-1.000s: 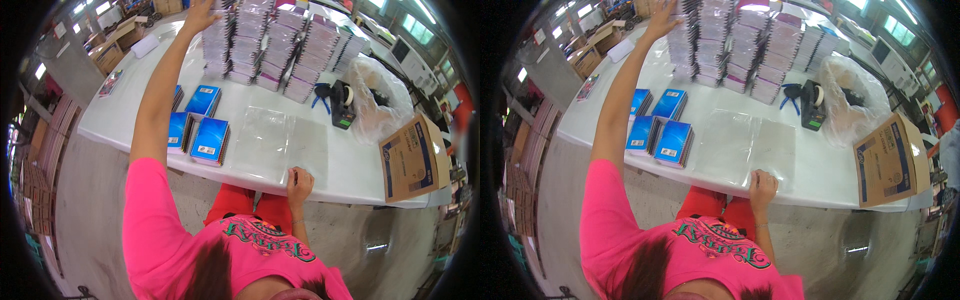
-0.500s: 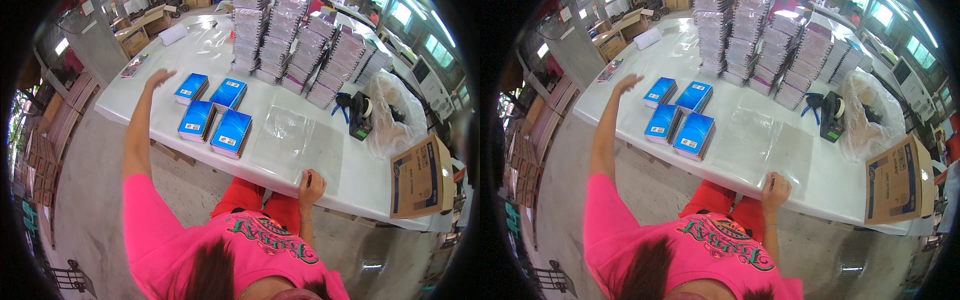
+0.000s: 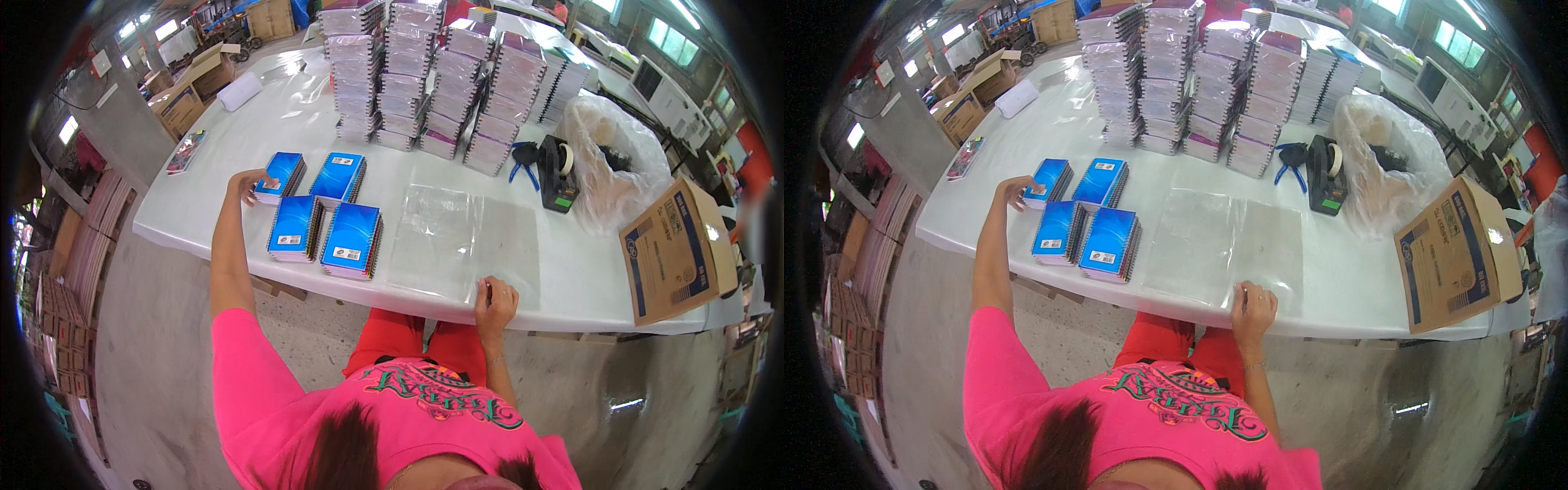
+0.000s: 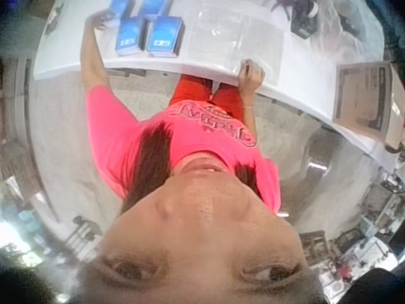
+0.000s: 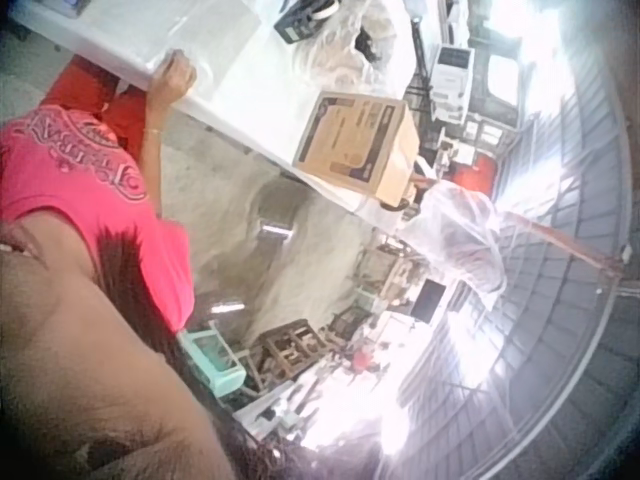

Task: The person places stacks of spiral-bound notebooks into clear plastic bags, folds the bag edges, and seals them with tape. The person repeats this process for multiple stacks, moving each sealed package aside after completion.

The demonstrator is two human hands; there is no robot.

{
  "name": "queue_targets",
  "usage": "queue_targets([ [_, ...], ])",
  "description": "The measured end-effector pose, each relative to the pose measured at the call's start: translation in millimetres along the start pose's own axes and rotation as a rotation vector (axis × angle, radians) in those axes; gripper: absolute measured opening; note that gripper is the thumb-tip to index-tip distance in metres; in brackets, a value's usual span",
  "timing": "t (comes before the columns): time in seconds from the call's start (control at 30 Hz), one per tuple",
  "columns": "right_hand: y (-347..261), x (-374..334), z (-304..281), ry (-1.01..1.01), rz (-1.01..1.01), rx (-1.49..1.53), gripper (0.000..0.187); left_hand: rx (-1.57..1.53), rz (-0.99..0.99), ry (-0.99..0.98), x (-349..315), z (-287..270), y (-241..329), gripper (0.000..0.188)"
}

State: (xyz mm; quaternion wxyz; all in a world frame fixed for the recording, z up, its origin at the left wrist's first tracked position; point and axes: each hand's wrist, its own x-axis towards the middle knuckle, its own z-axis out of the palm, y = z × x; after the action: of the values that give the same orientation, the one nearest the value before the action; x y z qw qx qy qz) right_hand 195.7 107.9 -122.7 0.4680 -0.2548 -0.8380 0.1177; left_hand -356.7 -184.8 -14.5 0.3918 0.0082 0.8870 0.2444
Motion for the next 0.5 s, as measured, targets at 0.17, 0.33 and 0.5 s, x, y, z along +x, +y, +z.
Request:
queue_targets([
  [0.17, -3.6, 0.3, 1.2, 0.018, 0.006, 0.014, 0.006, -0.154, 0.005, 0.035, -3.5, -1.3, -11.6, 0.072],
  [0.33, -2.6, 1.6, 1.0, 0.019, -0.015, -0.001, 0.008, -0.286, -0.031, 0.052, -3.7, 6.6, -13.6, 0.078],
  [0.5, -1.2, 0.7, 0.9, 0.015, -0.024, -0.008, 0.008, -0.353, 0.086, -0.069, -12.7, 12.9, -8.3, 0.065],
])
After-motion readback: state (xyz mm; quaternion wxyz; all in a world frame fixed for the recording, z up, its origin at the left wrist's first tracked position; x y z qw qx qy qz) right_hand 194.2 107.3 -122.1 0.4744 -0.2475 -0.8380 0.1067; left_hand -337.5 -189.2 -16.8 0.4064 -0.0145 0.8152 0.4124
